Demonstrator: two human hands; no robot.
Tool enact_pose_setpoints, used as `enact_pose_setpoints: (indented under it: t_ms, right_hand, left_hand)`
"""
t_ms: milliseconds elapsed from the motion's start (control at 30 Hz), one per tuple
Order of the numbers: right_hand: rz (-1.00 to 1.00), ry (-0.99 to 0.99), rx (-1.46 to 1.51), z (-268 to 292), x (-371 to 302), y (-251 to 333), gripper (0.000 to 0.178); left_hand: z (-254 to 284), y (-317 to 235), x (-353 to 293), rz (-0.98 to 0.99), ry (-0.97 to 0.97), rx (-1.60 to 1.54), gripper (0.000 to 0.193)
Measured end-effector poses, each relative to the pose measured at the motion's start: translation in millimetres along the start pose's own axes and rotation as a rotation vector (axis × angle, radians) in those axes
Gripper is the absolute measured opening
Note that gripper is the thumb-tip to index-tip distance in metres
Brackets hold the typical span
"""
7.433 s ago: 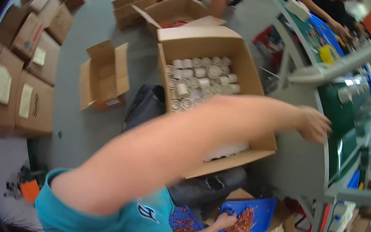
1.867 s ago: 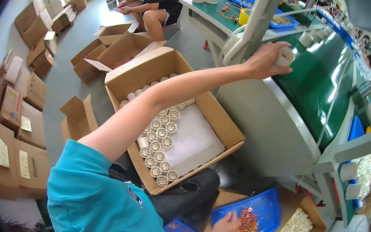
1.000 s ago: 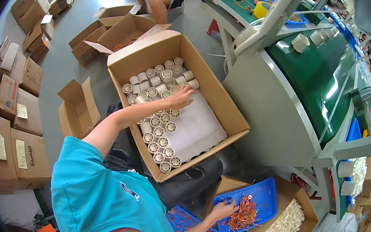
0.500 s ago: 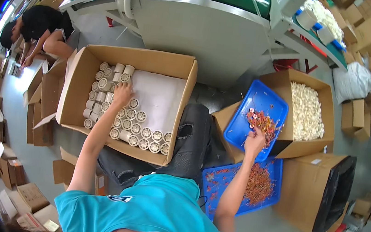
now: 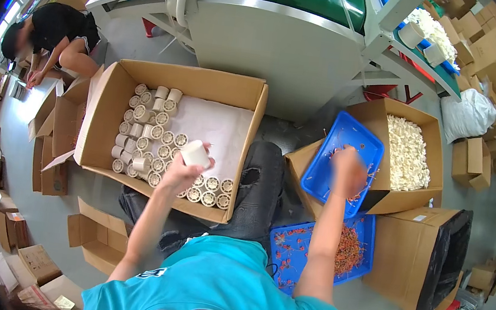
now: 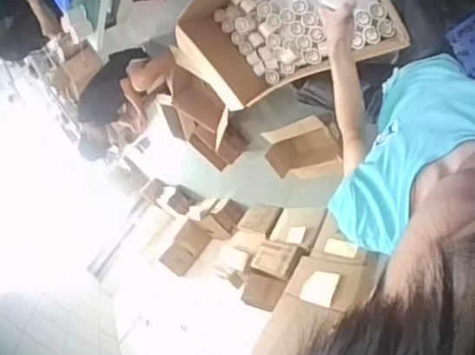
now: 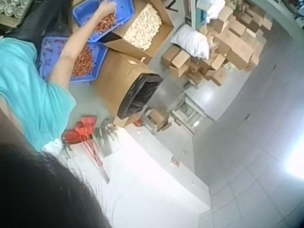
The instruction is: Assembling small red and orange components into white cylindrical housings on a factory production floor.
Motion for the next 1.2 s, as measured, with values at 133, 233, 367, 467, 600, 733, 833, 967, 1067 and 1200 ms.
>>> enact_pose_setpoints:
  t_ms: [133,233,367,467,600,733,833,967,1067,1200]
  right_hand:
    - [-0.115,0.2,-0.186,-18,3,-10,0.018]
    - [-0.076,0.109,-0.185,-10,-6,1,0.017]
    - [-0.012,-0.268,0.098,38,-9,-1,0.025]
    - [0.002,-0.412,0.121,86,-29,15,0.021]
    - [0.205,-0.812,-0.038,124,-60,35,0.02]
    - [-0.182,-0.132,0.047,98,-53,0,0.024]
    - [-0.239,-0.214,0.298,101,-60,2,0.024]
    - [-0.214,-0.44,0.438,113,-70,20,0.024]
    - [-0.233,-0.434,0.408,131,-85,50,0.024]
    - [-0.217,0.012,0.973,116,-111,95,0.024]
  left_hand:
    - [-16,34,-13,0.086,0.0,0.017,0.058]
    - [-16,39,-19,0.117,-0.054,0.075,0.058]
    - [-8,36,-26,0.028,-0.028,0.016,0.06]
    - [-9,25,-32,0.045,-0.059,0.047,0.056]
    - [-6,20,-38,0.002,-0.039,0.111,0.046]
    - [-5,24,-46,0.014,-0.032,0.19,0.051]
    - [-7,25,-45,0.028,0.003,0.354,0.053]
    - [-7,27,-46,0.05,-0.033,0.255,0.043]
    - [-11,22,-42,-0.008,0.055,0.403,0.046]
    - [-42,5,-40,-0.235,0.18,0.699,0.046]
Point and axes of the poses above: each hand's wrist, its own x-axis towards the middle knuckle, its own z-axis out of the back of the hand, y = z × x, the point moved 3 cm from there along x, towards the middle knuckle, and after that the axes turned 5 degrees about z, right-handed, at the moved point
